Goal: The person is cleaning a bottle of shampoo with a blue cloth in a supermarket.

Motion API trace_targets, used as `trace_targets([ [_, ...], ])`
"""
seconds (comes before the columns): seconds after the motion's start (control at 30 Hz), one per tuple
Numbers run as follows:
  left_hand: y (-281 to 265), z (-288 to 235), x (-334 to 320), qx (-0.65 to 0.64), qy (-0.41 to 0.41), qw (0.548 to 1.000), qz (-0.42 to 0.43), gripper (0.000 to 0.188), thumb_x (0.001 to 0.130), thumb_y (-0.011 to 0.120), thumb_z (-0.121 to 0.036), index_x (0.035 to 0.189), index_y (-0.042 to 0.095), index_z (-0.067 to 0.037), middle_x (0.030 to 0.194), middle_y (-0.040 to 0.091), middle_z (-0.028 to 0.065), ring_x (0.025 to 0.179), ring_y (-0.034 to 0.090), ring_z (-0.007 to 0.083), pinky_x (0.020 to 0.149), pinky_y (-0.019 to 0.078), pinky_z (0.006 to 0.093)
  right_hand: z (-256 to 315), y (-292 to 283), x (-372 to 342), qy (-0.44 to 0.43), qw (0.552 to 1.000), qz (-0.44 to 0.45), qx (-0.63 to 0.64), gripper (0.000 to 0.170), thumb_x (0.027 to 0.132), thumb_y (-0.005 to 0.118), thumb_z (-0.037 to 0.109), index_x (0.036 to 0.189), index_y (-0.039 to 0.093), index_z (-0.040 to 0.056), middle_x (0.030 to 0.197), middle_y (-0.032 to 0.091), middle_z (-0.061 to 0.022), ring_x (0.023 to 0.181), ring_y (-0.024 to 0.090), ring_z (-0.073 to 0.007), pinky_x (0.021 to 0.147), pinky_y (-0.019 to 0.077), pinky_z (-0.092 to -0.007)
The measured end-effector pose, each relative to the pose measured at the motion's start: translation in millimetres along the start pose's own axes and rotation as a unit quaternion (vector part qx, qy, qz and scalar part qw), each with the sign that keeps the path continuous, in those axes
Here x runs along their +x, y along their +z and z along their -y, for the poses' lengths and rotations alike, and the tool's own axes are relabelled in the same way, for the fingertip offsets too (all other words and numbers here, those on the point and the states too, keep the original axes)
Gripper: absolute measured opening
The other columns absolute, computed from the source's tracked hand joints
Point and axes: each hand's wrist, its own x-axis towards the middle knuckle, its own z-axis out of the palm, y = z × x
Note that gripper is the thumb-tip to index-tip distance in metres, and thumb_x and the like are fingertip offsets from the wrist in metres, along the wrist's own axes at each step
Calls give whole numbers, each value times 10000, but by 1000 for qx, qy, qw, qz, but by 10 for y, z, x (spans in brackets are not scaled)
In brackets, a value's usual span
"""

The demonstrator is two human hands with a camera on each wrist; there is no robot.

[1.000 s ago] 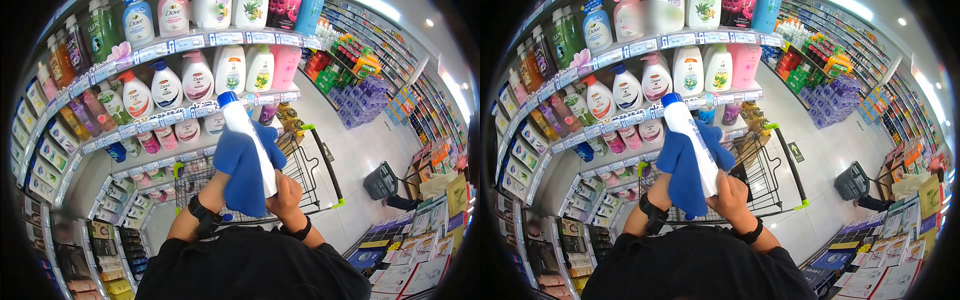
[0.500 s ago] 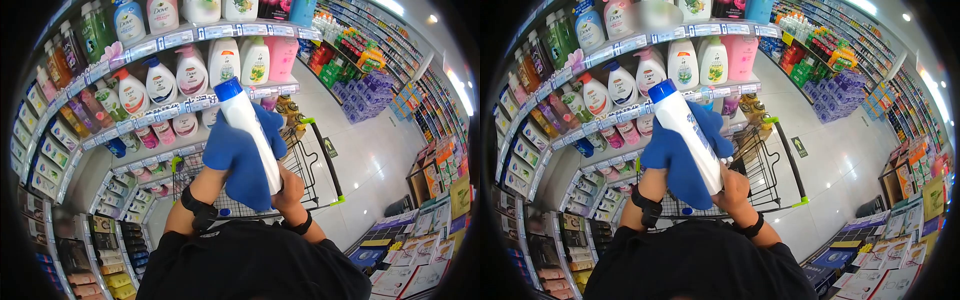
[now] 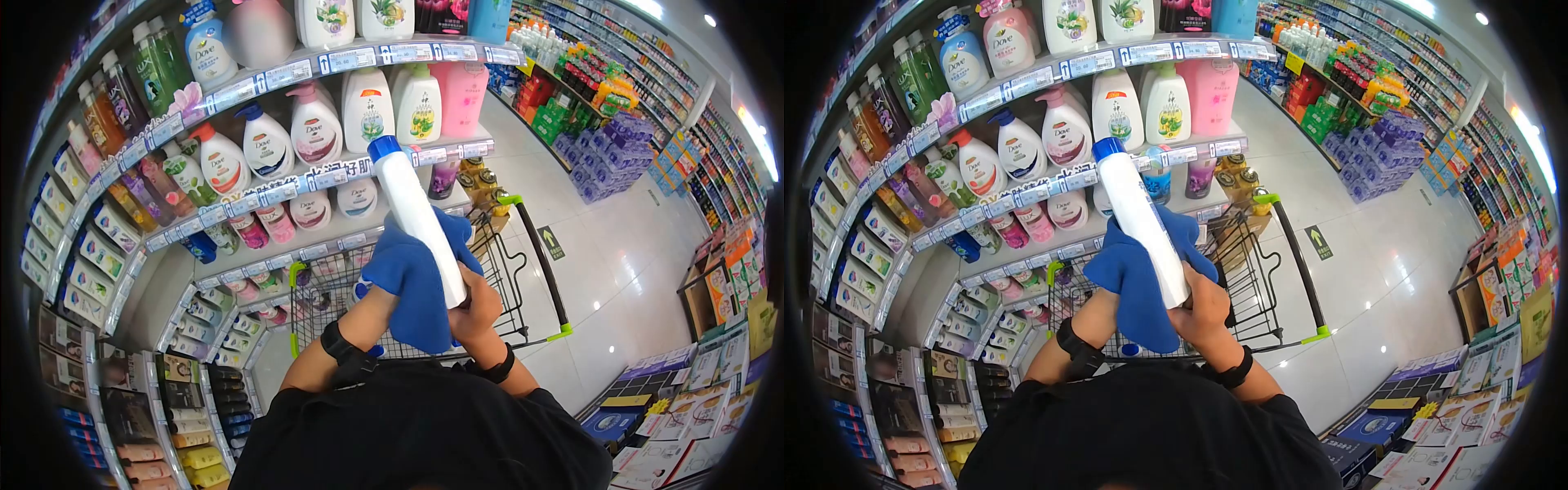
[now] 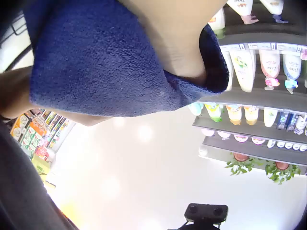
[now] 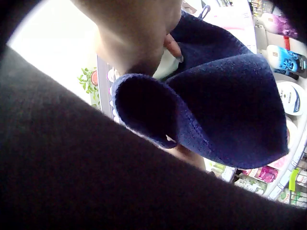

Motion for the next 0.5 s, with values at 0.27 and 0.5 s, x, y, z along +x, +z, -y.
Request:
trace_targets([
  [0.27,-503,19,96,-75,-71,992,-72,423,867,528,-335,1124,511,0,1001,601,125,846,620,189,730,528,300,-201,-6,36,278,884,139,348,353,683,723,130,940,554,-42,808,601,-47,710,537,-55,618,446,-222],
  [0.5,-959,429,-223,-169,-190,962,-104,422,867,529,-329,1124,512,5,1004,603,129,846,622,192,728,530,299,-397,342,-540,448,278,189,828,581,745,653,281,1191,446,-28,905,619,-75,552,567,-82,494,492,-190],
])
